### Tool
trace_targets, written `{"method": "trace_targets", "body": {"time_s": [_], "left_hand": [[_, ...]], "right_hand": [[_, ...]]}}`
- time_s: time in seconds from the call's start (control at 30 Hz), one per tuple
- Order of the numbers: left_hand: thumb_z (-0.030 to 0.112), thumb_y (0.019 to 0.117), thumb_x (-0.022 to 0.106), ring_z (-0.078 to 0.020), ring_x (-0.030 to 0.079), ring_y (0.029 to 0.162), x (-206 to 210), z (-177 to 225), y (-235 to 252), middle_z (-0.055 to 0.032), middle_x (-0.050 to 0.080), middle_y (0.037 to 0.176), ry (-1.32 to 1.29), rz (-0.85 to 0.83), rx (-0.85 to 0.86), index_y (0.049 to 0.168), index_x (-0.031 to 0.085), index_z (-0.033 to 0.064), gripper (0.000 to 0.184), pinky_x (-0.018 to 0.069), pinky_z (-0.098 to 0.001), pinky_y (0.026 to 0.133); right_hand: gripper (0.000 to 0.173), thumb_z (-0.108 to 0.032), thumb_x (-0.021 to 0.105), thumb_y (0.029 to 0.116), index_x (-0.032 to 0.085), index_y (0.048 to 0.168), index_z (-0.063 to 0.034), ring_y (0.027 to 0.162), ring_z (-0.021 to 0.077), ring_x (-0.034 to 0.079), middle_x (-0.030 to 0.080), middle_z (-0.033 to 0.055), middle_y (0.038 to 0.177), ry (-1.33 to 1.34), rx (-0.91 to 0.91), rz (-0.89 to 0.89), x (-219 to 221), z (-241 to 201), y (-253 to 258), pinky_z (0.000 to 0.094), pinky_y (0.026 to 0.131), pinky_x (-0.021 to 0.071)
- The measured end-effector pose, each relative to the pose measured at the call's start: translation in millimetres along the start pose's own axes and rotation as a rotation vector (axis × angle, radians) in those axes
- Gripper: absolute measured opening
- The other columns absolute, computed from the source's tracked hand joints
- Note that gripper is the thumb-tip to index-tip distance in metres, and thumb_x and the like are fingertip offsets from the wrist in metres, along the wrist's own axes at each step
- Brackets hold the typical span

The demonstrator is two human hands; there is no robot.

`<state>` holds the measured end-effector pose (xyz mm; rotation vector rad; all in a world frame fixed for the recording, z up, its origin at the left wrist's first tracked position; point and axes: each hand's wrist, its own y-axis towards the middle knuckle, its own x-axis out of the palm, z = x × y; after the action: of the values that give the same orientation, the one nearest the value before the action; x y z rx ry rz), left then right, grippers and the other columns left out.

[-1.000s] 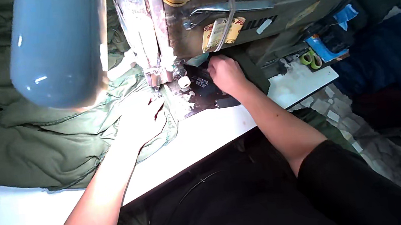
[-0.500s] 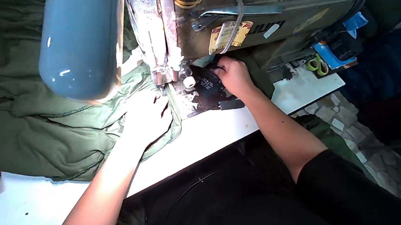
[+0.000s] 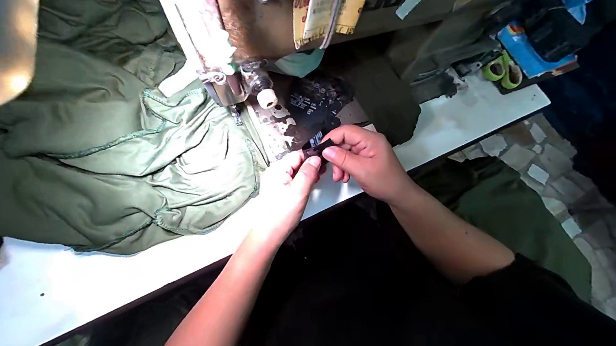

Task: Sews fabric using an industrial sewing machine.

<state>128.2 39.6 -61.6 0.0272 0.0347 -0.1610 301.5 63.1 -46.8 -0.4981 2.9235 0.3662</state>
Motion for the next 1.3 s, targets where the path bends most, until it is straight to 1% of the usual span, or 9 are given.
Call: {"method": "trace_targets", "body": {"time_s": [0.1, 0.2, 0.27, 0.37, 0.43, 0.63, 0.77, 1.07, 1.3], "left_hand": [[0.014, 0.1066, 0.050, -0.0032, 0.071, 0.077, 0, 1, -9, 0.0021, 0.072, 0.084, 0.057, 0.061, 0.039, 0.093, 0.068, 0.0067, 0.024, 0.0612, -0.0232, 0.075], [0.011, 0.1067, 0.048, -0.0065, 0.074, 0.079, -2, 5, -14, 0.0004, 0.076, 0.089, -0.065, 0.084, -0.009, 0.099, 0.066, 0.0067, 0.020, 0.0628, -0.0247, 0.075], [0.009, 0.1069, 0.047, -0.0080, 0.075, 0.076, -4, 7, -17, -0.0007, 0.077, 0.088, -0.146, 0.091, -0.035, 0.099, 0.067, 0.0070, 0.021, 0.0633, -0.0245, 0.073], [0.007, 0.1041, 0.050, -0.0073, 0.074, 0.073, -4, 7, -18, 0.0024, 0.076, 0.082, -0.169, 0.127, -0.048, 0.094, 0.065, 0.0101, 0.019, 0.0634, -0.0243, 0.071], [0.008, 0.0999, 0.053, -0.0061, 0.073, 0.072, -7, 4, -18, 0.0062, 0.072, 0.080, -0.153, 0.161, -0.010, 0.095, 0.063, 0.0117, 0.012, 0.0632, -0.0251, 0.071], [0.005, 0.0969, 0.059, -0.0006, 0.067, 0.061, -12, 4, -19, 0.0100, 0.066, 0.069, -0.078, 0.225, 0.069, 0.082, 0.060, 0.0157, 0.018, 0.0590, -0.0188, 0.060], [0.006, 0.0963, 0.060, -0.0006, 0.066, 0.061, -12, 3, -21, 0.0095, 0.067, 0.070, -0.077, 0.237, 0.058, 0.083, 0.062, 0.0142, 0.016, 0.0585, -0.0180, 0.059], [0.005, 0.0951, 0.060, -0.0001, 0.066, 0.062, -19, 1, -22, 0.0103, 0.067, 0.071, -0.107, 0.182, 0.063, 0.086, 0.063, 0.0142, 0.014, 0.0585, -0.0180, 0.061], [0.010, 0.0980, 0.062, 0.0020, 0.065, 0.060, -33, 3, -22, 0.0079, 0.066, 0.070, 0.126, 0.203, 0.082, 0.084, 0.066, 0.0086, 0.014, 0.0573, -0.0152, 0.058]], "right_hand": [[0.014, -0.001, 0.058, 0.0988, 0.063, 0.112, -0.0013, 0.053, -0.0016, 0.055, 0.064, -0.0006, 0.074, -0.021, -0.028, 0.034, 6, 1, -1, 0.0119, 0.047, 0.0460], [0.028, -0.005, 0.060, 0.0967, 0.057, 0.123, 0.0039, 0.061, -0.0035, 0.052, 0.058, -0.0052, 0.078, -0.046, -0.060, 0.128, 7, 10, 4, 0.0125, 0.055, 0.0450], [0.021, -0.011, 0.061, 0.0967, 0.060, 0.115, -0.0007, 0.063, -0.0040, 0.054, 0.059, -0.0064, 0.082, 0.048, 0.017, 0.104, 7, 11, 5, 0.0124, 0.056, 0.0471], [0.002, -0.007, 0.061, 0.0971, 0.059, 0.096, -0.0063, 0.067, -0.0039, 0.059, 0.061, -0.0074, 0.080, 0.111, -0.008, 0.038, 14, 6, 3, 0.0134, 0.062, 0.0519], [0.008, -0.005, 0.060, 0.0970, 0.057, 0.090, -0.0073, 0.066, -0.0033, 0.057, 0.058, -0.0071, 0.077, 0.062, -0.022, 0.028, 16, 3, 3, 0.0145, 0.063, 0.0518], [0.003, -0.003, 0.060, 0.0953, 0.060, 0.097, -0.0056, 0.065, -0.0029, 0.060, 0.062, -0.0068, 0.079, 0.108, 0.001, -0.018, 19, -3, 0, 0.0144, 0.060, 0.0536], [0.008, -0.003, 0.062, 0.0958, 0.060, 0.090, -0.0077, 0.058, -0.0042, 0.058, 0.060, -0.0084, 0.073, 0.092, 0.015, -0.001, 23, -4, 1, 0.0127, 0.054, 0.0516], [0.013, -0.003, 0.063, 0.0960, 0.059, 0.086, -0.0093, 0.054, -0.0042, 0.057, 0.060, -0.0095, 0.067, 0.082, 0.061, -0.009, 24, -4, 2, 0.0125, 0.052, 0.0516], [0.014, -0.002, 0.063, 0.0949, 0.059, 0.085, -0.0092, 0.055, -0.0032, 0.059, 0.060, -0.0095, 0.066, 0.098, 0.072, -0.076, 26, -2, 9, 0.0141, 0.053, 0.0537]]}}
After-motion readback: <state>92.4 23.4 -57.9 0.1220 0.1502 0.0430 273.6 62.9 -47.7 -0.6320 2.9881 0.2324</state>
